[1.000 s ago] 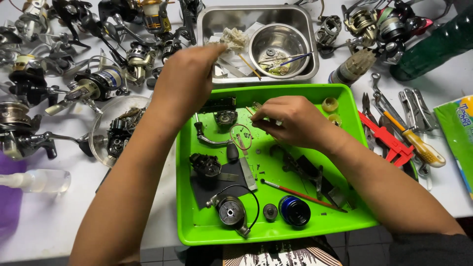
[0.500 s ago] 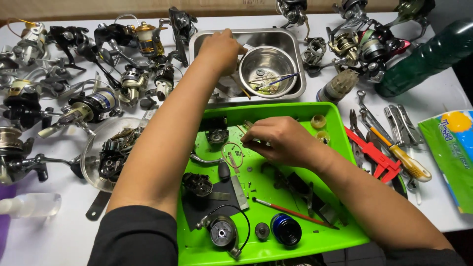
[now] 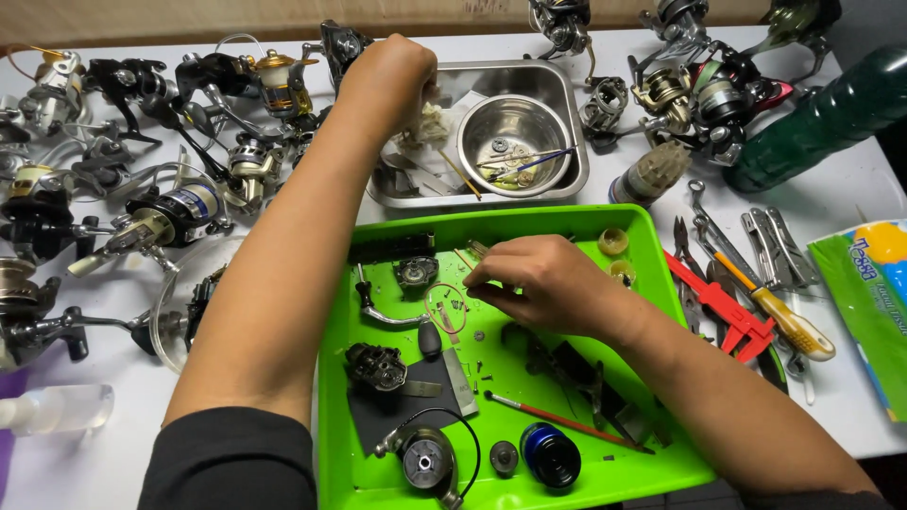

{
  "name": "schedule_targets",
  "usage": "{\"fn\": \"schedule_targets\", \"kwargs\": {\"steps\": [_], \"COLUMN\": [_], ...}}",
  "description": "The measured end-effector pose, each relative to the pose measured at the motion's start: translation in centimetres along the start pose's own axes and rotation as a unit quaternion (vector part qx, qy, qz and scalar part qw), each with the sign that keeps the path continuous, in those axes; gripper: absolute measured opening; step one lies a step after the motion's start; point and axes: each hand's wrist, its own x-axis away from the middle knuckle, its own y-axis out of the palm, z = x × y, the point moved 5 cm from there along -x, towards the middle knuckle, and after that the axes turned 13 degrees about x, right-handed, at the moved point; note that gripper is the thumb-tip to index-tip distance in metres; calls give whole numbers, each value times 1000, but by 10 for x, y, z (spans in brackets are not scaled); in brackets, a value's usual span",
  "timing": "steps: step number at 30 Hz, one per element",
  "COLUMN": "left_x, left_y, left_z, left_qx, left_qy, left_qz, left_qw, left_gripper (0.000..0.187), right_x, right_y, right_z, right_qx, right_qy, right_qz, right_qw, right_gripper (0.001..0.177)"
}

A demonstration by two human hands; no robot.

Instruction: The person is disassembling and servicing a fishing reel on a workbench, using a screwdriver to remove or secure screws and a small stick for precise manipulation of internal components.

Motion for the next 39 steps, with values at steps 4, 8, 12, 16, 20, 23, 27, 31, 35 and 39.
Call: {"fn": "schedule_targets", "kwargs": {"steps": [4,8,12,16,20,23,27,31,35,39], "left_x": [6,6,8,16,15,17,24,22,29,36], "left_y": [-6,-6,-4,-15,-9,-9,-15,-14,-18,-23], "left_z": [-5,-5,-15,-3,-5,-8,-6,-6,-2,-6], "left_qx": [62,22,-14,63,3,-47,-20,0,7,24], "left_qy": [32,44,75,90,71,77,91,85,108,69], "left_qz": [62,28,89,84,37,46,75,33,6,26], "left_qw": [996,998,993,990,997,995,993,996,994,997], "left_gripper": [5,17,22,11,17,37,44,14,24,9], "right_x": [-1,-1,-2,-2,-1,-1,-1,-2,-1,0], "right_y": [-1,-2,-3,-3,-3,-3,-2,-5,-5,-4], "right_z": [-1,0,0,0,0,0,1,0,0,-1], "right_qx": [-6,-7,-7,-5,-5,-5,2,2,6,8], "right_qy": [4,5,7,3,6,7,8,4,6,-1], "right_qz": [2,4,6,7,8,6,8,7,6,-2], "right_qw": [1000,1000,1000,1000,1000,1000,1000,1000,1000,1000], "right_gripper": [6,5,5,6,5,6,6,5,7,7]}}
